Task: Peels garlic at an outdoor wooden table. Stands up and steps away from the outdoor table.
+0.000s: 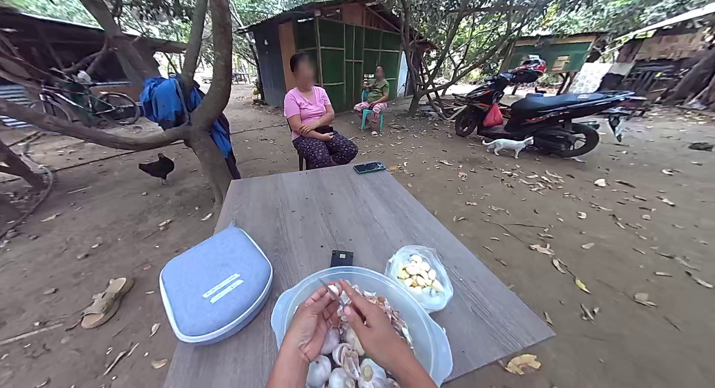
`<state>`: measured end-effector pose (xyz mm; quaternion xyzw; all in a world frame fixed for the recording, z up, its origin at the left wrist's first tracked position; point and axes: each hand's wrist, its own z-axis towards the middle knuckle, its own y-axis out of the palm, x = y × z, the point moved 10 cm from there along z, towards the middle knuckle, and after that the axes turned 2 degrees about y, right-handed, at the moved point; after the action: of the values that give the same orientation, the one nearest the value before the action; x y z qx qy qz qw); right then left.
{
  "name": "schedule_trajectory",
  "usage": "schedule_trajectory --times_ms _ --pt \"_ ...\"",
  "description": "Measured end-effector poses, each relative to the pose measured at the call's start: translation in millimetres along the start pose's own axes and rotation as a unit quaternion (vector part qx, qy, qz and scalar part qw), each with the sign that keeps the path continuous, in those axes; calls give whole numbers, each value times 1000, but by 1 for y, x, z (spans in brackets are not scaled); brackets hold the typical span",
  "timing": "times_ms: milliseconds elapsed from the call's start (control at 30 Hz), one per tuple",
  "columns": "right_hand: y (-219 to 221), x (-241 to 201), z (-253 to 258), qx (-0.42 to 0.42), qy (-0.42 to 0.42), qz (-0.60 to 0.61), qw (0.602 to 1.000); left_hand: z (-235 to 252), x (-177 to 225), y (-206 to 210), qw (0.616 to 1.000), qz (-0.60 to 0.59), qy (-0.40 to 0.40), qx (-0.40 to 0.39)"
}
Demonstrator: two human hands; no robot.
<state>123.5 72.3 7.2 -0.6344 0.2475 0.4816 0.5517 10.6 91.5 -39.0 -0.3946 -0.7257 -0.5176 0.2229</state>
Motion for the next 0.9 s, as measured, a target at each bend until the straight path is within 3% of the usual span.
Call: schedule_trajectory --times_ms 133,300,533,633,700,833,900 --pt "6 4 0 -29 25 -56 998 0 1 0 1000 -13 6 -2" --pt "-1 2 -2 -2 32 -71 997 2 0 0 1000 -11 1 -1" --pt "-10 4 0 30 9 34 999 4 0 -1 1000 19 -3 12" --pt "-23 13 -2 94 57 36 993 4 1 -3 1000 20 -2 16" --pt "-29 18 -4 114 121 -29 986 2 7 -2 1000 -2 31 6" --pt "-20 18 -8 35 218 -138 966 -15 42 36 973 -73 187 -117" --pt "-16 12 -9 15 227 -159 961 -28 54 80 954 36 243 -172"
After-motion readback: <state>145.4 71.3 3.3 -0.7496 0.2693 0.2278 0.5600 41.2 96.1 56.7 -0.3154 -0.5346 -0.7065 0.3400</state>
